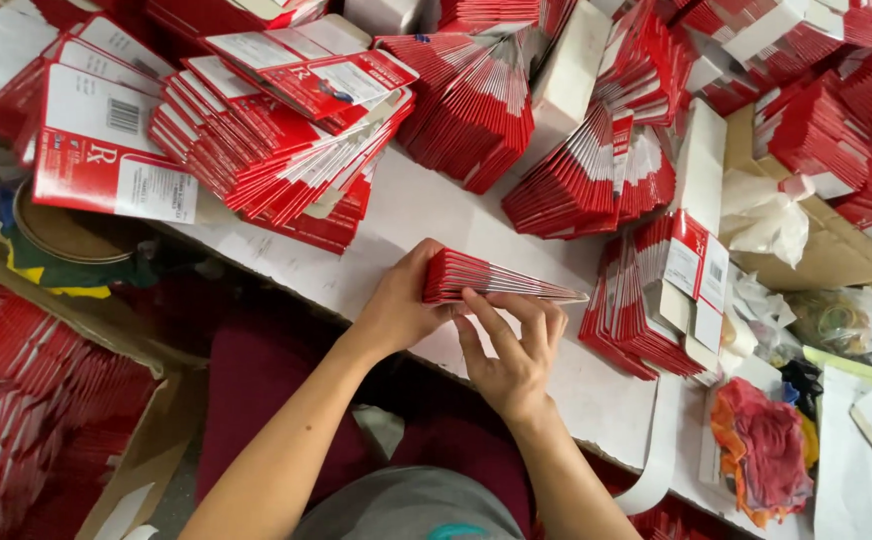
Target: The person bundles red and white cardboard boxes by hand, wrapping them with white paper strips and placing them into a large cardboard bin. They repeat this process, gathering stacks of boxes from the table and the bin to form and secure additional bundles.
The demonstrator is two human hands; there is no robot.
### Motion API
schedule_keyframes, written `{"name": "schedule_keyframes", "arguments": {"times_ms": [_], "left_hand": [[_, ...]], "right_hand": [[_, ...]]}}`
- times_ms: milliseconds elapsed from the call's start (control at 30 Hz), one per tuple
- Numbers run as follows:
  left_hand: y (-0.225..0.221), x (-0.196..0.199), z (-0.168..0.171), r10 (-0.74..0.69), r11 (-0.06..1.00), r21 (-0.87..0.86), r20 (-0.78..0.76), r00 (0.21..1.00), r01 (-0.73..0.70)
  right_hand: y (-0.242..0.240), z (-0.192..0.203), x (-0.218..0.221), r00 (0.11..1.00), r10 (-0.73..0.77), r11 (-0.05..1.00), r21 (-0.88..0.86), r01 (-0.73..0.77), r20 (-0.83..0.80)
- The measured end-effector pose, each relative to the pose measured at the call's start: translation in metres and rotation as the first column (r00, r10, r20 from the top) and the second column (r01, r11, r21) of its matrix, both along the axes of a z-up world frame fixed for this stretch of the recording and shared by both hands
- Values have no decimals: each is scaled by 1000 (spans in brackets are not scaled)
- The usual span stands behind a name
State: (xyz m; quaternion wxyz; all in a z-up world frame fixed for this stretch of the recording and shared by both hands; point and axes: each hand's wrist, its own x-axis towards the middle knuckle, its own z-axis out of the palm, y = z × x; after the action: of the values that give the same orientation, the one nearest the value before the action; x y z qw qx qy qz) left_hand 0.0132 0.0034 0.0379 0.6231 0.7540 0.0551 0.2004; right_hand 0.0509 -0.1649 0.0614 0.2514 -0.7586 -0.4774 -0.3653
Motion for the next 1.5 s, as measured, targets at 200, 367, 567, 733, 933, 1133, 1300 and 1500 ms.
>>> {"name": "schedule_keyframes", "arguments": {"times_ms": [200,367,567,733,933,1133,1300,1500], "left_hand": [[0,3,-2,-21,1000,-21,58,998,22],[1,1,-1,-31,999,-28,31,999,32],[1,3,-4,-16,1000,12,55,998,15],[1,2,-5,-14,998,58,25,1000,13],[1,3,-14,-13,994,109,121,993,0],[3,1,-1,-35,997,73,14,999,33],[3,2,-9,-23,990,138,66,998,13],[3,2,-5,-32,992,123,32,999,28]], "right_hand": [[-2,-3,-6,1000,-8,1000,23,8,9],[0,-1,-7,999,-41,999,-24,41,-8],[4,3,-8,997,-35,999,-26,37,61],[6,8,-13,990,39,999,28,-36,-138],[5,9,-13,982,-30,998,-62,19,-186],[0,-4,-9,976,22,1000,17,-19,-216],[10,12,-14,997,-34,999,-26,33,-69],[9,9,-13,992,1,999,-38,-6,-126]]}}
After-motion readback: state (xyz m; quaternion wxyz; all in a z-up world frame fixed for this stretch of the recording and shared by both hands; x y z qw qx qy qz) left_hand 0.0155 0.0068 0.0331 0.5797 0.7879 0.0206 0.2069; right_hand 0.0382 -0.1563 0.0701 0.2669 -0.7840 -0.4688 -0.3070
